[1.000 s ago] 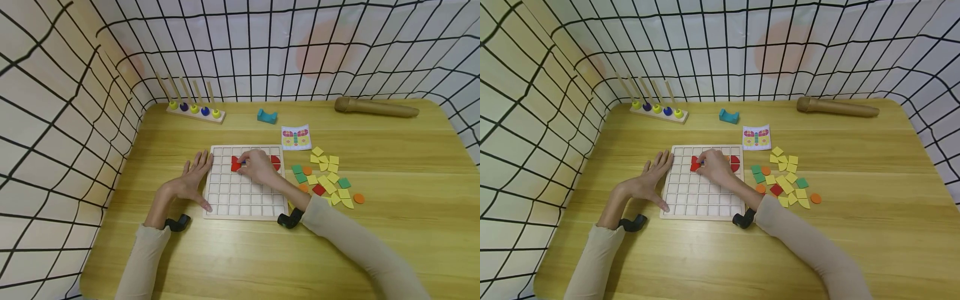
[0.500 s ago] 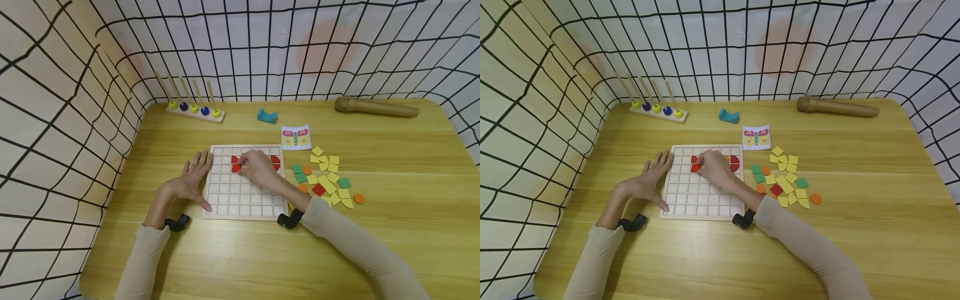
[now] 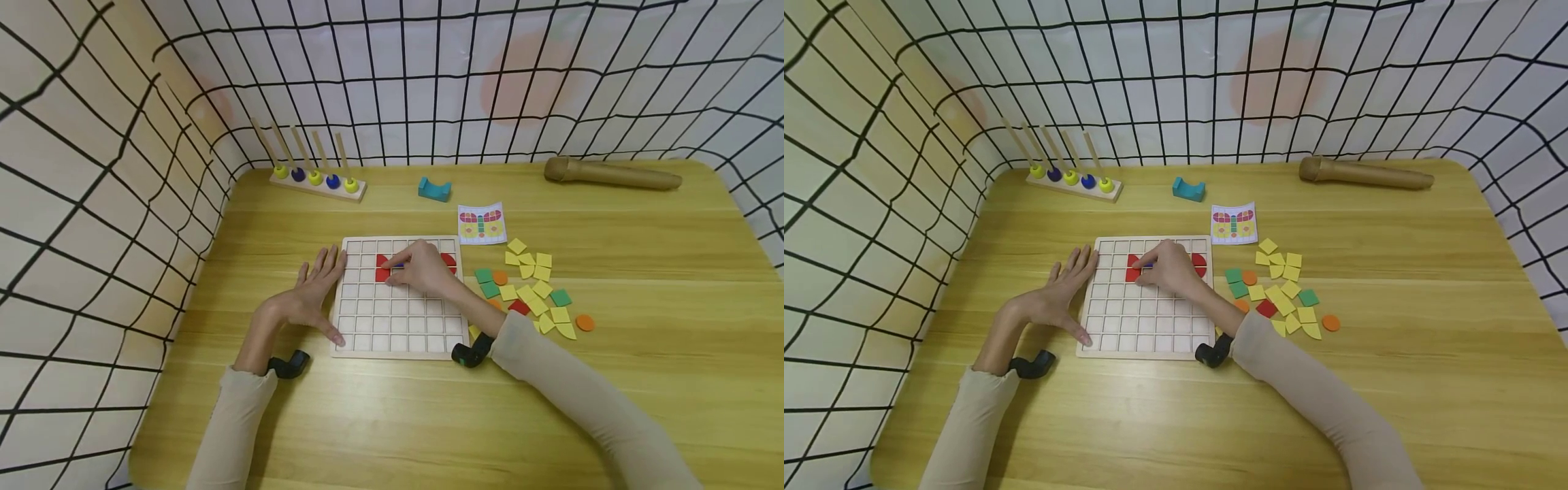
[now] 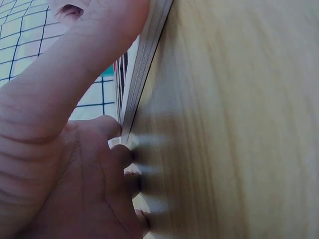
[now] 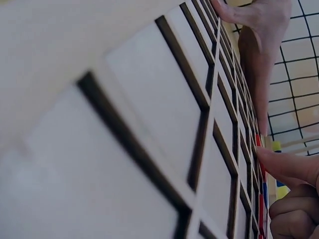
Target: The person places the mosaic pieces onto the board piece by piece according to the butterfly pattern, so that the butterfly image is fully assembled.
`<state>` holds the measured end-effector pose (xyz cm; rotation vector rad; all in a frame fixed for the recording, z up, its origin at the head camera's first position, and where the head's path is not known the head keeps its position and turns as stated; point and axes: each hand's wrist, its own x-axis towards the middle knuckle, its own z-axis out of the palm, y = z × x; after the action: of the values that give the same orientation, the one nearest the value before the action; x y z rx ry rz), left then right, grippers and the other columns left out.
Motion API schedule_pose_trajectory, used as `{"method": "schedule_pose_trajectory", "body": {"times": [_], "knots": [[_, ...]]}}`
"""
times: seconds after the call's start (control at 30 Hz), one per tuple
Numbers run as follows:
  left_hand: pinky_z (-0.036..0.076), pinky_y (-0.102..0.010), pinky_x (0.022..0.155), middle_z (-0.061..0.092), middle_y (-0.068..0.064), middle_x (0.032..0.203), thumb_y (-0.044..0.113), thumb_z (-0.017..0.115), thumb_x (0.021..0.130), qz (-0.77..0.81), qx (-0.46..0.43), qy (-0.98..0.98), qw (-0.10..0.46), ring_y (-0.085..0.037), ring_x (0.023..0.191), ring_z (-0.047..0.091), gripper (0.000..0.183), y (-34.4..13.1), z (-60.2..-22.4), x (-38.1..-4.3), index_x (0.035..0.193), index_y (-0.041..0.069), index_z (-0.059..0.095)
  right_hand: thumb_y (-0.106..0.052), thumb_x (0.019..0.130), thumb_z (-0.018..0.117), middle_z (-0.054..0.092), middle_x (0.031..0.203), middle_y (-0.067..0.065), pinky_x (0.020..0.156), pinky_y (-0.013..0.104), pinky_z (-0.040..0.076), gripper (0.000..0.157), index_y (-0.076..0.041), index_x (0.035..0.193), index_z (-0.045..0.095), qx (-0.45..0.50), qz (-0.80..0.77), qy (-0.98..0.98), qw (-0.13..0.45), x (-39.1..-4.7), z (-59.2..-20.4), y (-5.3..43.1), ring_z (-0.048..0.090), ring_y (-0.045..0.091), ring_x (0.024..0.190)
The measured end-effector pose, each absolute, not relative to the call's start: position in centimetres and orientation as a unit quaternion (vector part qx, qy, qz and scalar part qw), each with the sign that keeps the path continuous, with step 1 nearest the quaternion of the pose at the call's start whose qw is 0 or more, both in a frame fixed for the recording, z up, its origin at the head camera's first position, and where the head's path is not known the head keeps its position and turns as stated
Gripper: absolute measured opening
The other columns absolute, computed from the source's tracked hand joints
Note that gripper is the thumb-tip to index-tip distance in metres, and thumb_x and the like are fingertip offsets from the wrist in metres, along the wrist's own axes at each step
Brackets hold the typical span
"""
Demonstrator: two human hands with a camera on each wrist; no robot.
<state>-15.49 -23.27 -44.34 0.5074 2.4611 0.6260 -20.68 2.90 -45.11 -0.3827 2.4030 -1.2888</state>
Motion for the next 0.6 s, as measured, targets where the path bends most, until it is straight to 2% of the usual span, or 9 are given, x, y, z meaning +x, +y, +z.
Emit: {"method": "schedule_pose_trajectory", "body": {"times": [0.23, 0.43, 0.6], "knots": [[-0.017, -0.064, 0.125, -0.031, -0.014, 0.169, 0.047, 0.1, 0.058, 0.235, 0.187, 0.914, 0.273, -0.035, 0.157, -0.031, 0.161, -23.2, -44.3, -15.5, 0.165, 0.009, -0.015, -0.013, 0.081, 0.089, 0.032, 0.048, -0.008, 0.048, 0.022, 0.019, 0.026, -0.015, 0.107, 0.084, -0.132, -0.481, 0.839, 0.215, -20.7, -45.0, 3.3, 0.027, 0.009, 0.047], [-0.017, -0.065, 0.125, -0.031, -0.015, 0.169, 0.047, 0.1, 0.058, 0.237, 0.186, 0.914, 0.272, -0.036, 0.157, -0.031, 0.162, -23.2, -44.4, -15.6, 0.165, 0.008, -0.015, -0.016, 0.086, 0.085, 0.028, 0.052, -0.007, 0.049, 0.023, 0.018, 0.027, -0.013, 0.113, 0.082, -0.127, -0.514, 0.819, 0.22, -20.5, -44.2, 4.9, 0.026, 0.011, 0.049], [-0.017, -0.065, 0.125, -0.031, -0.015, 0.169, 0.046, 0.101, 0.058, 0.241, 0.185, 0.913, 0.272, -0.036, 0.157, -0.031, 0.162, -23.2, -44.3, -15.6, 0.165, 0.008, -0.015, -0.022, 0.089, 0.083, 0.027, 0.055, -0.006, 0.05, 0.024, 0.018, 0.031, -0.013, 0.119, 0.079, -0.123, -0.523, 0.815, 0.216, -20.2, -42.8, 8.3, 0.025, 0.013, 0.051]]}}
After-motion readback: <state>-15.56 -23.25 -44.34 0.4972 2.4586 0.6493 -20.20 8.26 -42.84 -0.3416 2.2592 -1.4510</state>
